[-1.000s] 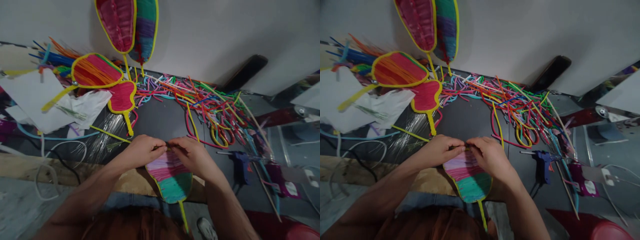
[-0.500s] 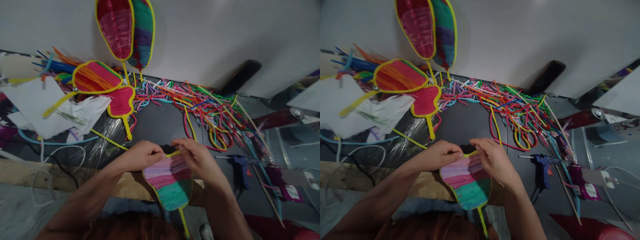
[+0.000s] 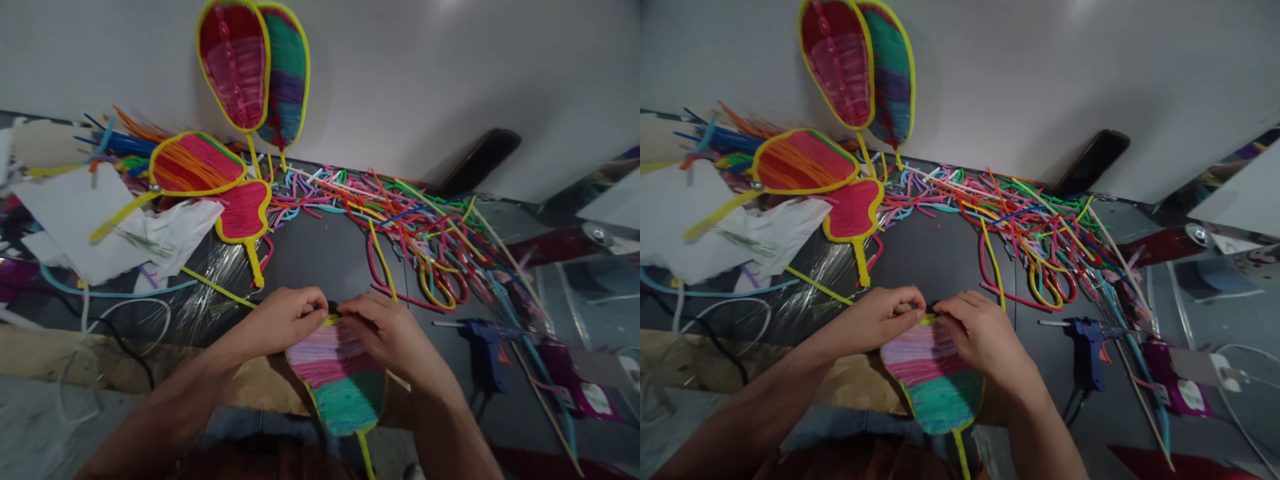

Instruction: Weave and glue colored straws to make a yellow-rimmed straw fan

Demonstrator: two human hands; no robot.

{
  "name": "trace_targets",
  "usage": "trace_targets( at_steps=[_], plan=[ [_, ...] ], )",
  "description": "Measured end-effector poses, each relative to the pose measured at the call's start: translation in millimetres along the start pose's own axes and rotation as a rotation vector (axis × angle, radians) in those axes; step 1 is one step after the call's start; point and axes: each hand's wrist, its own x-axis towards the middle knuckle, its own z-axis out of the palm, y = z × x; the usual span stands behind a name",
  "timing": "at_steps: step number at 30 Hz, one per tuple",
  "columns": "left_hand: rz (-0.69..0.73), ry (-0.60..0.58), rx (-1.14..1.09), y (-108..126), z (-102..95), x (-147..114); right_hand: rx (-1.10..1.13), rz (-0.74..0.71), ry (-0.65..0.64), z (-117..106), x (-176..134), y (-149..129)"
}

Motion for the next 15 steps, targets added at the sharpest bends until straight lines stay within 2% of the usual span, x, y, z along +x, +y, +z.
trace_targets(
  at_steps=[3, 15],
  plan=[
    [0.022, -0.003, 0.026, 1.6, -0.2, -2.7, 0.0, -0.035, 0.006, -0.6, -1.3, -1.5],
    [0.162, 0.004, 0.269, 5.3, -2.1, -9.1, -0.071, -0.031, -0.015, -1.2, -5.7, -4.2]
  ],
)
